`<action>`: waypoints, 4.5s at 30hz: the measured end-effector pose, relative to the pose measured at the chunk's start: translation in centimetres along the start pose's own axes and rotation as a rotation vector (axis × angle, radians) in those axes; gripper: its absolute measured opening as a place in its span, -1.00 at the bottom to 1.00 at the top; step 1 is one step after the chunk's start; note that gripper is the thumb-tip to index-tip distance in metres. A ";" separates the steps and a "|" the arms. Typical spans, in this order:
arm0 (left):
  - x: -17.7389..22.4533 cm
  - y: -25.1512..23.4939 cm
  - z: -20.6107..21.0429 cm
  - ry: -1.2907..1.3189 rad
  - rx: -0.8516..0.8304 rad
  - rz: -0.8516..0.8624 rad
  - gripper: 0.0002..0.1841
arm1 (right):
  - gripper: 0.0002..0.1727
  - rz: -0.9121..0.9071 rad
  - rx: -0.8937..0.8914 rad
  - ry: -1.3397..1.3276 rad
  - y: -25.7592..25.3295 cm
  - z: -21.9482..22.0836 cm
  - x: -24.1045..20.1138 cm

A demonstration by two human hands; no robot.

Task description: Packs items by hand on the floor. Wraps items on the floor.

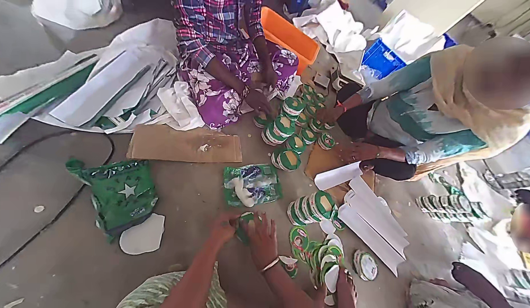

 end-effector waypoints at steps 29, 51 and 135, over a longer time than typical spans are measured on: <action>0.4 0.5 1.0 0.007 0.040 0.028 -0.57 | -0.18 0.322 -0.064 -0.092 1.0 0.2 2.7; 0.3 1.3 1.2 0.099 0.068 0.094 -0.54 | -0.33 0.666 -0.030 -0.076 2.9 -0.5 7.3; 1.9 0.8 6.0 -0.617 0.214 0.266 0.18 | -0.39 0.843 0.081 -1.585 6.1 2.4 6.6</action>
Point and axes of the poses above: each hand's wrist, its own y-axis away from the middle knuckle, its own z-axis out of the palm, x = y × z, the point moved 2 cm from there along -y, towards the middle knuckle, and after that the axes turned 2 degrees about z, right-handed, at the moved point
